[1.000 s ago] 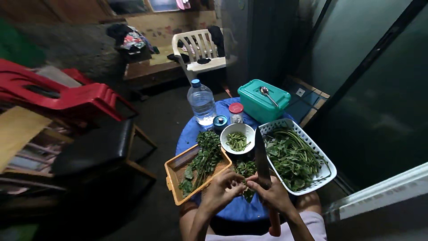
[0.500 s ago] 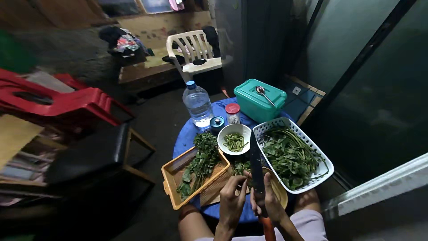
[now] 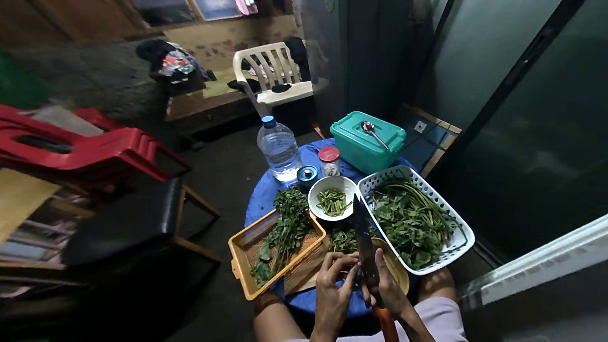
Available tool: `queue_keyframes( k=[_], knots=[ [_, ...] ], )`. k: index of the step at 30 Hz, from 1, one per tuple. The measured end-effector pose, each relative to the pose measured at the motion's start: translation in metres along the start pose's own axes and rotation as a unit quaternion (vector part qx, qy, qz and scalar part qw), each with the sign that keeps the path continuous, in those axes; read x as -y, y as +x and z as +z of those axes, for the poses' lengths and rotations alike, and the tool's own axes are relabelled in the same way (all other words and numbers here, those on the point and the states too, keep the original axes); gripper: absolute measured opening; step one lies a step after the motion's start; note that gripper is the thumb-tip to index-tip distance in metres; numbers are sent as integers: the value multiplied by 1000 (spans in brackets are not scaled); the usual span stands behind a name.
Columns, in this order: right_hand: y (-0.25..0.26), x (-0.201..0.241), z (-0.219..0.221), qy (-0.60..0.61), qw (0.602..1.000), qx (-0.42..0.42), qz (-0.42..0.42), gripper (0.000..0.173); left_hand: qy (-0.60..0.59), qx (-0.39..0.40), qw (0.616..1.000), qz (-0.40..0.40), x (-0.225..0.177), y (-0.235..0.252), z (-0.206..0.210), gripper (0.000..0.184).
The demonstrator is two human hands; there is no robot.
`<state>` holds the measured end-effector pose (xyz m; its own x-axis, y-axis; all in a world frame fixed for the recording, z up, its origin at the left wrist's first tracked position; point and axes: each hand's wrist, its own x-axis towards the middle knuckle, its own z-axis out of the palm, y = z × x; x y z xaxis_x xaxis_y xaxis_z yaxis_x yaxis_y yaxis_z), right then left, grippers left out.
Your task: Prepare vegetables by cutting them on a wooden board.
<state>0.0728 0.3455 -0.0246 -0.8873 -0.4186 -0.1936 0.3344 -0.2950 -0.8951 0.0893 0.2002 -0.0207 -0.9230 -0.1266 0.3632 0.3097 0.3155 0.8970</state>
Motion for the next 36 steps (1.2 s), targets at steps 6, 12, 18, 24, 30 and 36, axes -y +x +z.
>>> queue_keyframes(
  k=[6, 12, 18, 24, 30, 36],
  knots=[
    [-4, 7, 8, -2, 997, -55, 63, 68, 54, -43, 997, 16, 3, 0, 2, 11],
    [-1, 8, 3, -28, 995, -16, 90, 69, 56, -36, 997, 39, 8, 0, -1, 14],
    [-1, 5, 1, 11, 996, 15, 82, 69, -33, -12, 999, -15, 10, -4, 0, 14],
    [1, -2, -3, 129, 985, 74, 86, 77, -87, -39, 995, -36, 11, -11, 7, 12],
    [-1, -3, -10, 182, 971, 108, 110, 81, -70, -23, 997, -6, 16, -12, 6, 12],
    [-3, 5, -17, 105, 986, 84, 101, 83, -106, 35, 990, -86, 11, -11, -13, 15]
  ],
)
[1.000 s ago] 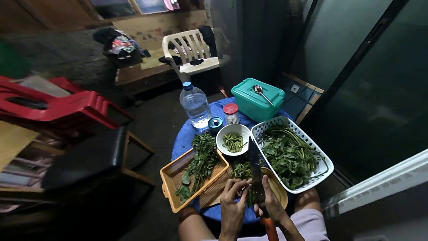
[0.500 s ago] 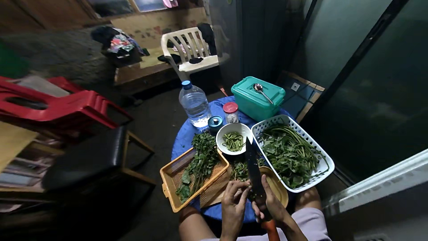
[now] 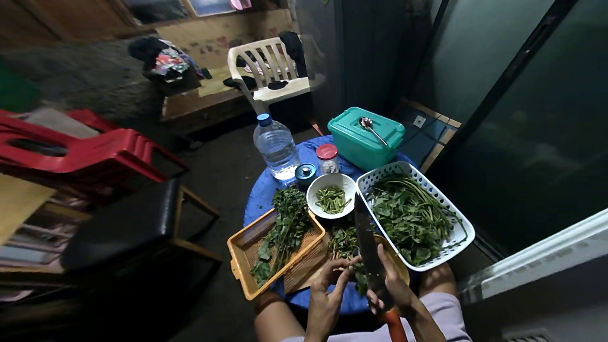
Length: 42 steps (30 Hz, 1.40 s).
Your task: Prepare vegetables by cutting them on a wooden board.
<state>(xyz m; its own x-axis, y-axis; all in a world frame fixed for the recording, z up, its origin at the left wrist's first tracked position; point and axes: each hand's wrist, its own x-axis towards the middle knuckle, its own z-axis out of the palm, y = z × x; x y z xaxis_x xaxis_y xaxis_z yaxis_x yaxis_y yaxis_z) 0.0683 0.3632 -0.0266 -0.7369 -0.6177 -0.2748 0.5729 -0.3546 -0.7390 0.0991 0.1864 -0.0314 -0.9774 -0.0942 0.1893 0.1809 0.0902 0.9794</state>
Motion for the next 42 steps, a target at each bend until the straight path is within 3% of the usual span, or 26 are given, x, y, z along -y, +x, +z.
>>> queue_keyframes(
  k=[5, 8, 11, 18, 26, 42],
  knots=[
    [-3, 7, -5, -69, 997, -2, -47, 79, -16, 7, 1000, -9, -5, 1, -6, 13],
    [-7, 12, -2, -106, 990, -57, -71, 77, 115, -19, 992, 48, 0, 1, -9, 14],
    [-12, 17, 7, -107, 989, -50, -86, 80, 186, -46, 978, 77, 6, 2, -7, 12],
    [-3, -4, 21, -54, 995, -37, -81, 84, 22, -52, 998, -3, 1, 2, -3, 12],
    [0, -8, 24, -45, 994, -31, -90, 83, -114, -41, 991, -55, -7, 2, -3, 12],
    [18, -20, 28, -56, 992, -96, -51, 72, -135, -18, 990, -37, 4, -5, 11, 11]
  ],
)
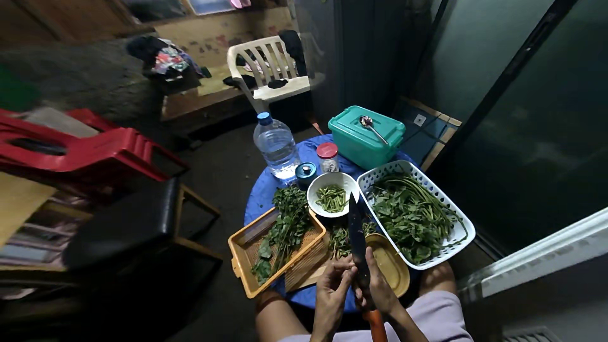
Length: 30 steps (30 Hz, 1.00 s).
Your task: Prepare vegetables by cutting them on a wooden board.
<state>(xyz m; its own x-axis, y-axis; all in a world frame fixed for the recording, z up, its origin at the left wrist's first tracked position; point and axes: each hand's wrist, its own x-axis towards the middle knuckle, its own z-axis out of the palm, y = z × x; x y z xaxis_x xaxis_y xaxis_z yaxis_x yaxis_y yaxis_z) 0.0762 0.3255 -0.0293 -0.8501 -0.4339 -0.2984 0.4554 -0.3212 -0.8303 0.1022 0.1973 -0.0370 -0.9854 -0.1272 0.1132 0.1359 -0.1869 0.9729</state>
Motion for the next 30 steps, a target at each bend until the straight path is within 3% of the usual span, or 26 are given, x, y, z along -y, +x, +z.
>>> queue_keyframes(
  k=[5, 8, 14, 18, 20, 24, 27, 30],
  knots=[
    [2, 3, -3, -68, 994, -89, 5, 68, 21, 28, 999, 1, 9, -1, 7, 10],
    [11, 3, -17, -121, 980, -148, -49, 68, 48, 30, 998, -19, 18, 7, 4, 13],
    [39, 41, -80, -236, 919, -306, -81, 71, 214, -16, 975, -60, 54, 61, -19, 23],
    [57, 64, -119, -281, 884, -370, -54, 74, 316, 5, 943, -106, 62, 96, -41, 50],
    [60, 65, -132, -271, 890, -368, -15, 76, 340, -31, 934, -102, 58, 104, -63, 48],
    [48, 47, -141, -219, 908, -357, 13, 74, 439, -133, 878, -134, 45, 112, -142, 28],
    [37, 21, -151, -180, 935, -306, 5, 77, 493, -164, 812, -265, 39, 115, -203, 29],
    [35, 2, -153, -140, 944, -297, 15, 79, 536, -150, 748, -362, 46, 116, -228, 40]
  ],
)
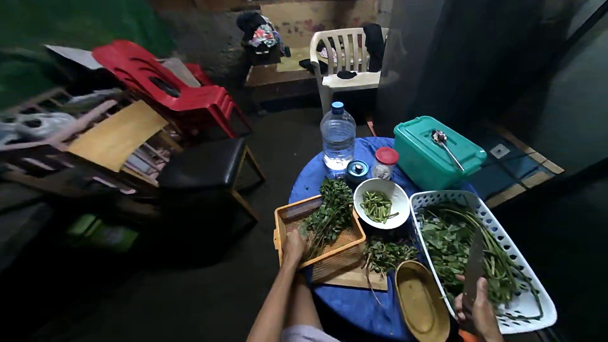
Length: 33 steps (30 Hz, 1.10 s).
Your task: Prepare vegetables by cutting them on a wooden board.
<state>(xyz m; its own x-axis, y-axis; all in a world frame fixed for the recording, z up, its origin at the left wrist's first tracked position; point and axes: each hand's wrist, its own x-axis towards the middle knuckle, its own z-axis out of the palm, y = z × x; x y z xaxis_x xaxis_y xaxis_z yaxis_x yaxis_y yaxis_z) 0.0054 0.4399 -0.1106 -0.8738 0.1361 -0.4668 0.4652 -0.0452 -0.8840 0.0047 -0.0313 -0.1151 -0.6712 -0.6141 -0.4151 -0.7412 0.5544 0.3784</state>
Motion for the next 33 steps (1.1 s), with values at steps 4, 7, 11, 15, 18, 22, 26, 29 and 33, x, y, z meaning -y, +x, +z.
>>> queue_keyframes(
  k=[4, 7, 11, 15, 18, 22, 26, 29, 33],
  knots=[
    [-11, 1, 15, 18, 1000, 8, 9, 77, 21, -16, 1000, -5, 3, 10, 7, 41],
    [-15, 4, 20, 21, 999, 24, 0, 77, 10, -22, 999, -22, 1, 6, -14, 34],
    [-23, 15, 25, 11, 999, 48, -13, 79, -71, 69, 995, 11, 19, -8, -60, 31],
    [-35, 19, 35, 34, 994, 100, -34, 81, -348, 82, 929, 89, 25, -49, -76, 24],
    [-50, 21, 46, 13, 985, 153, -75, 73, -509, 110, 840, 153, 13, -82, -64, 33],
    [-78, 34, 70, -59, 978, 158, -122, 41, -538, 157, 798, 219, -17, -113, -33, 32],
    [-106, 49, 91, -63, 968, 178, -163, 32, -525, 233, 776, 260, -57, -149, -9, 29],
    [-117, 54, 101, -51, 976, 178, -114, 38, -508, 274, 762, 295, -77, -169, 9, 27],
    [-117, 46, 102, -10, 987, 153, -47, 36, -459, 290, 798, 262, -93, -190, 12, 41]
  ],
)
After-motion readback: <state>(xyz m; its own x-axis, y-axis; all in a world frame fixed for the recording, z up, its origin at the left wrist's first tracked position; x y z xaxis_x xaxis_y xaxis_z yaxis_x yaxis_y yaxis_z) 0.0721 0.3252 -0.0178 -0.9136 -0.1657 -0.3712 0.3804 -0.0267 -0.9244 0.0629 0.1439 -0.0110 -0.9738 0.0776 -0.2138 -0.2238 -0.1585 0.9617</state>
